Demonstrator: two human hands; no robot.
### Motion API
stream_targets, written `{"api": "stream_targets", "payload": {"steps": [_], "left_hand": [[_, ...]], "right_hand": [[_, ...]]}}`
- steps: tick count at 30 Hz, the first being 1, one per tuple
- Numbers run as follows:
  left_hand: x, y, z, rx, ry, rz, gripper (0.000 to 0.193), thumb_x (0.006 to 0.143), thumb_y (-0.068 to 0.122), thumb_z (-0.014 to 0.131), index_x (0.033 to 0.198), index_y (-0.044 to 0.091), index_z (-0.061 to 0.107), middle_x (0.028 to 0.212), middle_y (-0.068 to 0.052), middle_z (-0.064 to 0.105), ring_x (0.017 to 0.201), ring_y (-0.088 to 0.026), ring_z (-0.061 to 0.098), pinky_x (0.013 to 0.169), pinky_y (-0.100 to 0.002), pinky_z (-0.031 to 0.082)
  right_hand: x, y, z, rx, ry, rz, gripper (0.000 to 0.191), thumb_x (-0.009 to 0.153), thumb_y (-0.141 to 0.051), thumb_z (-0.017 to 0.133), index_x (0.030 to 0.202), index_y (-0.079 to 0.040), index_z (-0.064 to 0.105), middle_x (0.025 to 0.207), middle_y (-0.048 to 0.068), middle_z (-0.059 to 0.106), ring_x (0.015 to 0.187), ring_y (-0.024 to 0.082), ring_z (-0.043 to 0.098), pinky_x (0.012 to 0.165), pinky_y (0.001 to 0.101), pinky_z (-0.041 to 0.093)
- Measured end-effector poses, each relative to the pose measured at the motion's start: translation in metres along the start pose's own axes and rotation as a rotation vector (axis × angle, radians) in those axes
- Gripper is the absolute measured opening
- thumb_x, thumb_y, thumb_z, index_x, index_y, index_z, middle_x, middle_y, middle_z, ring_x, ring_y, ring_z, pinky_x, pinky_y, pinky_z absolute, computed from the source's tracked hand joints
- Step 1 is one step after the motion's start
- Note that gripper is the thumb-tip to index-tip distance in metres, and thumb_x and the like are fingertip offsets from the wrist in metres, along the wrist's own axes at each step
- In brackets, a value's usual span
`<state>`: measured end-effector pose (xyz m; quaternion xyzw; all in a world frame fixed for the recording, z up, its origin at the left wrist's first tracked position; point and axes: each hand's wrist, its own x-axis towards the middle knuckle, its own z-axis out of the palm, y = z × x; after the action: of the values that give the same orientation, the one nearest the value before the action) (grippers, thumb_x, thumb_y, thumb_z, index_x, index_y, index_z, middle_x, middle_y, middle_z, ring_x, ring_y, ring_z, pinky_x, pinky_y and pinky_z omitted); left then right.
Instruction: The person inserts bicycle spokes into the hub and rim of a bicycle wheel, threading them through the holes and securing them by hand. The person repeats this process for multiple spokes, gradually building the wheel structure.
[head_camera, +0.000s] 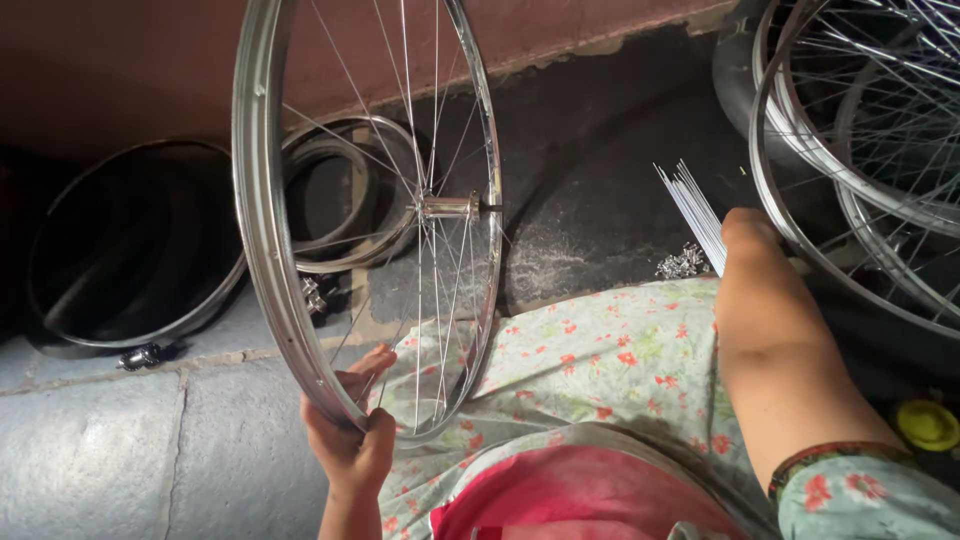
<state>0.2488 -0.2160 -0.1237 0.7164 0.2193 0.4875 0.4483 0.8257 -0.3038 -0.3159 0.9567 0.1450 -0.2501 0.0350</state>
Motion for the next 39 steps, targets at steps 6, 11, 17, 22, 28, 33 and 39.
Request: {"api": "stream_targets", "payload": {"steps": [6, 11, 17, 22, 28, 33, 39], "left_hand": [[-0.013, -0.015, -0.001, -0.038, 0.02, -0.005, 0.062, 0.066, -0.018, 0.04, 0.126, -0.001, 0.035, 0.123, -0.032, 0.065, 0.134, -0.046, 0.06, 0.12, -0.059, 0.042], [-0.041, -0.04, -0.002, -0.087, 0.074, -0.038, 0.056, 0.066, -0.016, 0.043, 0.121, -0.005, 0.042, 0.124, -0.03, 0.066, 0.134, -0.044, 0.06, 0.122, -0.056, 0.041], [-0.067, -0.089, 0.005, -0.081, 0.078, 0.055, 0.064, 0.065, -0.013, 0.047, 0.13, -0.009, 0.047, 0.127, -0.025, 0.066, 0.138, -0.041, 0.055, 0.122, -0.055, 0.037], [-0.077, -0.115, 0.012, -0.025, 0.077, 0.214, 0.067, 0.072, -0.01, 0.053, 0.138, -0.001, 0.042, 0.141, -0.02, 0.06, 0.143, -0.036, 0.054, 0.127, -0.05, 0.034], [-0.069, -0.09, 0.016, 0.153, 0.134, 0.184, 0.079, 0.078, -0.003, 0.068, 0.148, 0.002, 0.032, 0.148, -0.019, 0.047, 0.141, -0.032, 0.047, 0.121, -0.045, 0.036], [-0.001, -0.02, -0.001, 0.317, 0.225, 0.279, 0.084, 0.083, -0.001, 0.073, 0.154, 0.004, 0.028, 0.153, -0.016, 0.042, 0.147, -0.028, 0.046, 0.129, -0.044, 0.036], [0.078, 0.021, -0.002, 0.425, 0.123, 0.035, 0.078, 0.085, -0.017, 0.057, 0.155, 0.007, 0.032, 0.14, -0.019, 0.065, 0.134, -0.029, 0.066, 0.115, -0.042, 0.051]], "right_hand": [[-0.014, 0.002, -0.002, -0.027, -0.049, -0.013, 0.042, 0.085, -0.017, 0.083, 0.125, -0.007, 0.076, 0.138, 0.019, 0.066, 0.127, 0.039, 0.063, 0.098, 0.0554, 0.055], [-0.036, 0.009, 0.0, 0.016, -0.017, -0.046, 0.04, 0.087, -0.013, 0.079, 0.126, -0.007, 0.074, 0.129, 0.019, 0.068, 0.117, 0.038, 0.065, 0.091, 0.0526, 0.056], [-0.053, 0.013, -0.002, 0.115, 0.052, -0.083, 0.038, 0.089, -0.008, 0.075, 0.127, -0.007, 0.071, 0.118, 0.019, 0.07, 0.104, 0.036, 0.068, 0.083, 0.0492, 0.057], [-0.062, 0.006, -0.008, 0.309, 0.138, -0.181, 0.038, 0.091, -0.003, 0.071, 0.128, -0.007, 0.069, 0.109, 0.019, 0.071, 0.094, 0.034, 0.07, 0.076, 0.0464, 0.058], [-0.087, -0.034, -0.011, 0.882, 0.181, -0.538, 0.037, 0.093, 0.002, 0.066, 0.129, -0.007, 0.067, 0.098, 0.019, 0.073, 0.081, 0.032, 0.072, 0.067, 0.043, 0.059], [-0.13, -0.087, -0.018, 1.299, 0.198, -0.874, 0.023, 0.101, -0.001, 0.06, 0.121, 0.002, 0.071, 0.099, 0.011, 0.074, 0.083, 0.014, 0.072, 0.073, 0.0279, 0.062], [-0.182, -0.105, -0.005, 1.586, 0.097, -1.089, 0.028, 0.101, 0.004, 0.048, 0.121, 0.002, 0.068, 0.11, 0.009, 0.071, 0.097, 0.013, 0.068, 0.088, 0.0278, 0.06]]}}
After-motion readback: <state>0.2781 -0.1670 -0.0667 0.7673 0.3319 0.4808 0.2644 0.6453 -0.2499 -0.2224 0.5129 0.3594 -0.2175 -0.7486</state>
